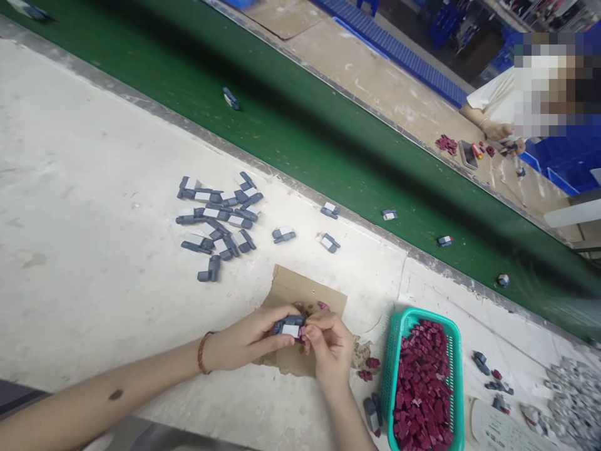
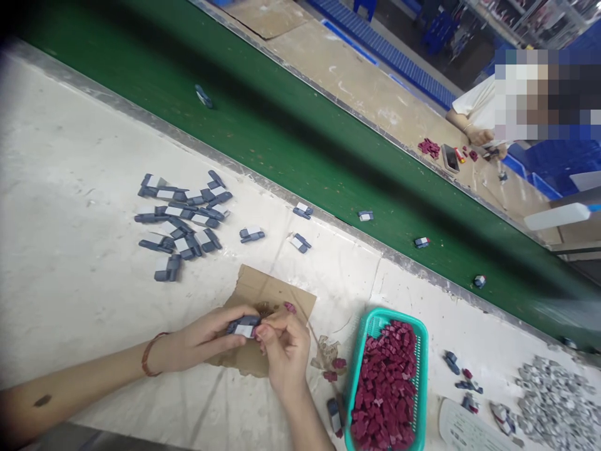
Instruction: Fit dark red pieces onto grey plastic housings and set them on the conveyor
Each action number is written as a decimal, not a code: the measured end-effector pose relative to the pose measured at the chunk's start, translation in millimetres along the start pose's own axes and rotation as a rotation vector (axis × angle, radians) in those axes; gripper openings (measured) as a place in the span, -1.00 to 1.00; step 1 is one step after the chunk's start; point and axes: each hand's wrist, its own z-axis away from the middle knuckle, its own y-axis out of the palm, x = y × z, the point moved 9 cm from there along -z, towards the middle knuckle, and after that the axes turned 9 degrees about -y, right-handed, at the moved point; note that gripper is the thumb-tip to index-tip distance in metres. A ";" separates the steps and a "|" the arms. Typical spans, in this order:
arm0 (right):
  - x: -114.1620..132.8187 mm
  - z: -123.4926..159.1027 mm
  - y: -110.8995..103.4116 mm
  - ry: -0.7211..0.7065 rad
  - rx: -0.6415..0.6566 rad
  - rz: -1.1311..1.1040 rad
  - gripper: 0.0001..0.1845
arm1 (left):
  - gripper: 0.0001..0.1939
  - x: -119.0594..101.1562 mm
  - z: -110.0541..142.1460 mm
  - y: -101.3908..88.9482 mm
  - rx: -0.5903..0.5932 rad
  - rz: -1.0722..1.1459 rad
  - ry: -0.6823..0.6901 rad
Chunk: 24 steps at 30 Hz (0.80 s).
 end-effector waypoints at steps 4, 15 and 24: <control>9.7 0.5 -1.6 -0.081 0.038 0.132 -0.63 | -0.68 -2.5 0.6 -1.5 -0.048 -0.063 0.027; 42.3 1.4 17.4 -0.378 0.427 0.668 -0.56 | -0.57 -8.1 -1.0 3.9 -0.019 -0.197 0.051; 70.6 13.6 -8.6 -0.354 0.319 0.833 -0.64 | -0.69 -12.9 1.5 4.7 -0.004 -0.265 0.005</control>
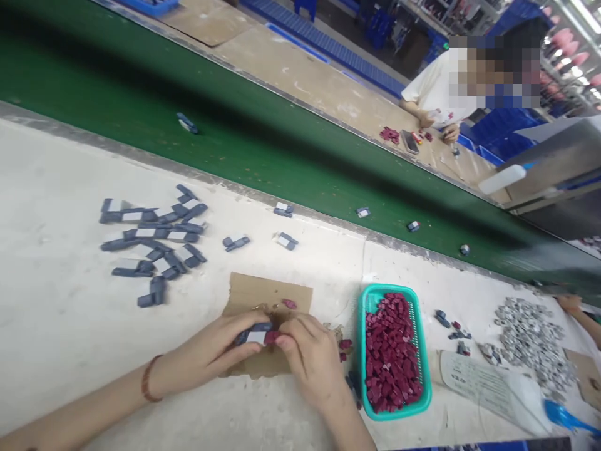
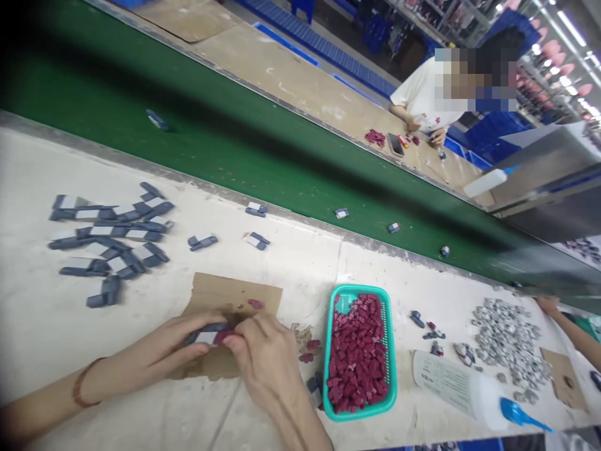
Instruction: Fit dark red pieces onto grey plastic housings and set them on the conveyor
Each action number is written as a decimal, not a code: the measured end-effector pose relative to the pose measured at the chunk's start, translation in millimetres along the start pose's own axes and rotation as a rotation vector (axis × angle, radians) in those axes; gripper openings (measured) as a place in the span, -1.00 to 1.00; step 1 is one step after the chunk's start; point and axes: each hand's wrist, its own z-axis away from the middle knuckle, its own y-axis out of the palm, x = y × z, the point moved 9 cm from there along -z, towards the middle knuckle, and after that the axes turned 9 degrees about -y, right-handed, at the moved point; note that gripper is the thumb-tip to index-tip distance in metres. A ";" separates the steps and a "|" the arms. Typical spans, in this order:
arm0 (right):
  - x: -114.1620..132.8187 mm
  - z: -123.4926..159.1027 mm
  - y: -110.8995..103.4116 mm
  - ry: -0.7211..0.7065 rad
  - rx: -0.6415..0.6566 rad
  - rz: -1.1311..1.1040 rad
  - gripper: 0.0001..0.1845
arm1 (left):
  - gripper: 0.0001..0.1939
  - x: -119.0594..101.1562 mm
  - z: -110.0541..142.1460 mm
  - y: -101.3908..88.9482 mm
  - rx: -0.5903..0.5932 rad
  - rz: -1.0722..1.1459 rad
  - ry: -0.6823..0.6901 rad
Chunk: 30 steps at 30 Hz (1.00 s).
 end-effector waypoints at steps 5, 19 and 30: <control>-55.4 51.4 -86.3 0.301 -0.136 0.336 -0.80 | -0.65 -26.8 -40.1 -41.2 -0.152 -0.187 -0.053; -111.6 84.9 -101.8 0.455 -0.020 0.423 -0.85 | -0.75 -100.3 -259.7 -30.4 -0.475 -0.732 0.158; -124.0 101.3 -112.5 0.499 -0.414 -0.131 -0.91 | -0.68 -142.2 -315.7 73.3 -0.209 -0.597 0.255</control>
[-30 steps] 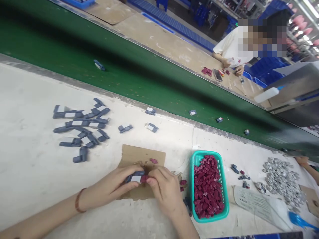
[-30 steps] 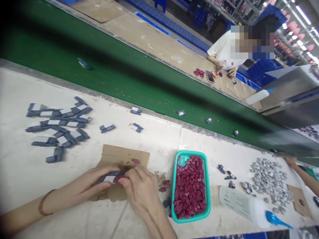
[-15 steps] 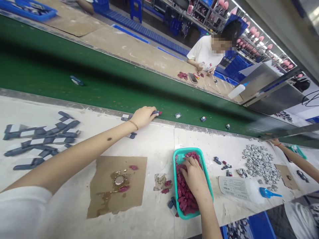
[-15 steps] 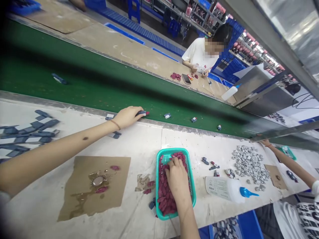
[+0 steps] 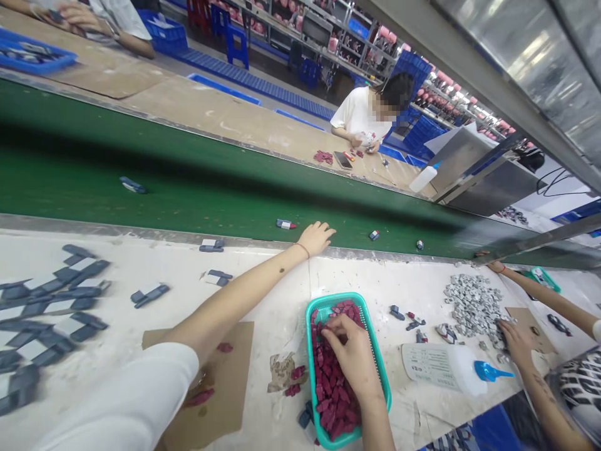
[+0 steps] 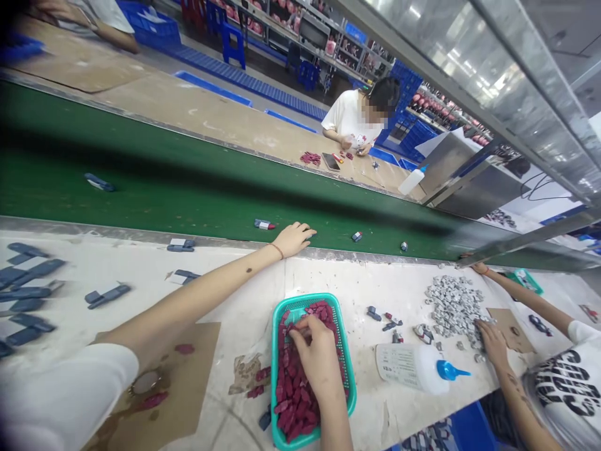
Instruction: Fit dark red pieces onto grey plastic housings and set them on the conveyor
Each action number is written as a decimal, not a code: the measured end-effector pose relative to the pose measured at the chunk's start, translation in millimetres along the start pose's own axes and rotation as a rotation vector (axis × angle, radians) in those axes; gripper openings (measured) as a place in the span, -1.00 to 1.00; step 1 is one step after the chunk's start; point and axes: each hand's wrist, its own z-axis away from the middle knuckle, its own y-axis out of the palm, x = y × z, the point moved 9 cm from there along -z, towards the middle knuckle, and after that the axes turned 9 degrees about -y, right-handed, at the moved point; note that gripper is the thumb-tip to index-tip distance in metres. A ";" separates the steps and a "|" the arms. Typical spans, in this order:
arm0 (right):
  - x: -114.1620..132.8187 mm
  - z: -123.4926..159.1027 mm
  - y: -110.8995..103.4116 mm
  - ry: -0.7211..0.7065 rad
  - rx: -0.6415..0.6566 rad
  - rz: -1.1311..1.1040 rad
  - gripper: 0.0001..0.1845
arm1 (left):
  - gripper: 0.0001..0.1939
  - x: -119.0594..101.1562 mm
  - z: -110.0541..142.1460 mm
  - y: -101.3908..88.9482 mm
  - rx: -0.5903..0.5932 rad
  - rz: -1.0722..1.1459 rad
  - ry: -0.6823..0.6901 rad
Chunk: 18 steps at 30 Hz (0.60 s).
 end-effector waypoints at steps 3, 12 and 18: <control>-4.7 2.6 -8.1 0.062 -0.109 -0.185 -0.90 | -0.69 -3.6 -2.5 2.8 0.030 0.153 -0.090; 31.1 12.5 15.0 0.050 -0.192 -0.507 -0.83 | -0.74 35.0 101.0 -31.8 0.334 0.791 -0.347; 85.2 17.1 91.3 -0.201 0.036 -0.242 -0.92 | -0.66 108.7 216.8 -89.3 0.294 1.046 -0.589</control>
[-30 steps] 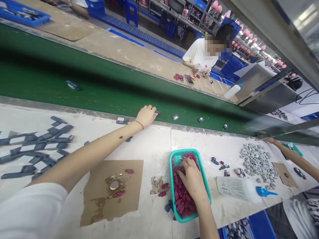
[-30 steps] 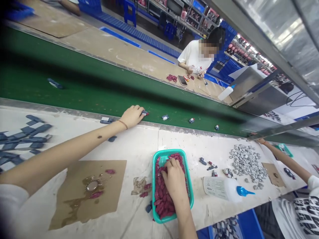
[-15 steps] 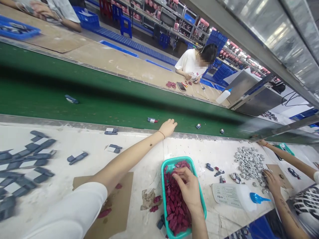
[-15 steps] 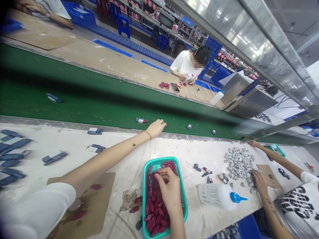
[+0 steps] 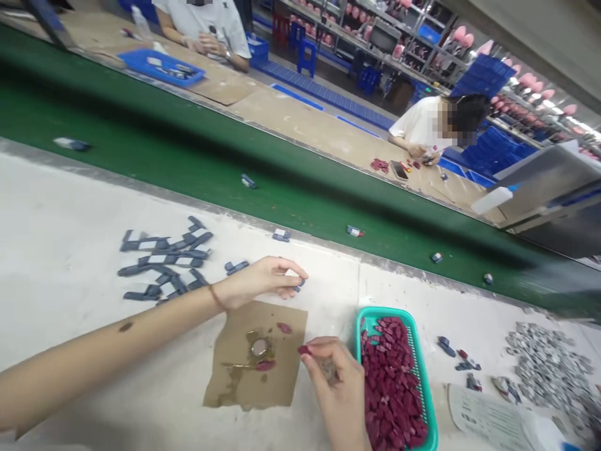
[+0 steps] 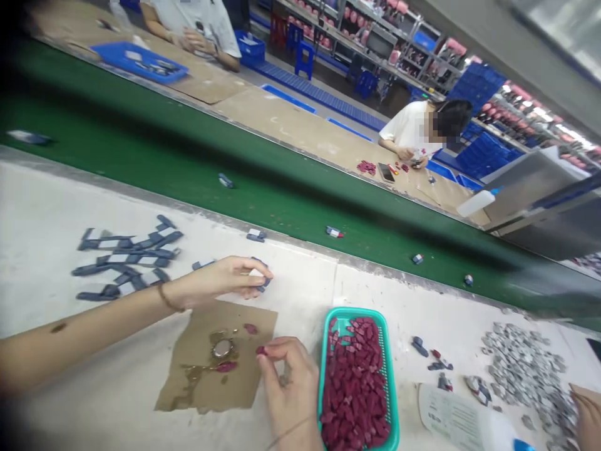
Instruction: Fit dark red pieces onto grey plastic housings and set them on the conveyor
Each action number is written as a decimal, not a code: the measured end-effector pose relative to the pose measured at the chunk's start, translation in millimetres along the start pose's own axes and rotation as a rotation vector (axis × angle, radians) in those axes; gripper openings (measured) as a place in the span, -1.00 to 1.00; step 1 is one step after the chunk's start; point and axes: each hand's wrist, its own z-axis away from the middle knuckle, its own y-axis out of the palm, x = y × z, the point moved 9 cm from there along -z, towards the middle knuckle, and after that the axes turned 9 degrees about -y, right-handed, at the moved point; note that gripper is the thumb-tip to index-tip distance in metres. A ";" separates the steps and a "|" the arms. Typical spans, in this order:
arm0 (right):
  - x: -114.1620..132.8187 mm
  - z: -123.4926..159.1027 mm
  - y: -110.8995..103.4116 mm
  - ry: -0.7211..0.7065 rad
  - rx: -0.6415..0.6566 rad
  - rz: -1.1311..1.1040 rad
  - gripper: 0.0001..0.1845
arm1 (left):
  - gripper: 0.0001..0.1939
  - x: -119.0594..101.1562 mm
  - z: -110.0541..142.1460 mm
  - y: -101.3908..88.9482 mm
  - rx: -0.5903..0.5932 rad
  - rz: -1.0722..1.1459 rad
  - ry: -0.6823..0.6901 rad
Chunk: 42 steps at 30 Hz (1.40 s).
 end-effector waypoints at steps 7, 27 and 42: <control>8.9 -1.8 84.2 -0.356 0.279 0.118 -0.82 | -0.65 57.5 66.3 -63.5 -0.273 0.289 -0.037; 8.6 5.3 100.2 -0.389 0.399 0.291 -0.74 | -0.66 89.7 67.4 -35.4 -0.166 0.277 0.108; -20.5 -15.2 63.1 0.100 -0.036 -0.437 -0.81 | -0.40 74.3 81.3 -1.7 0.019 -0.068 0.191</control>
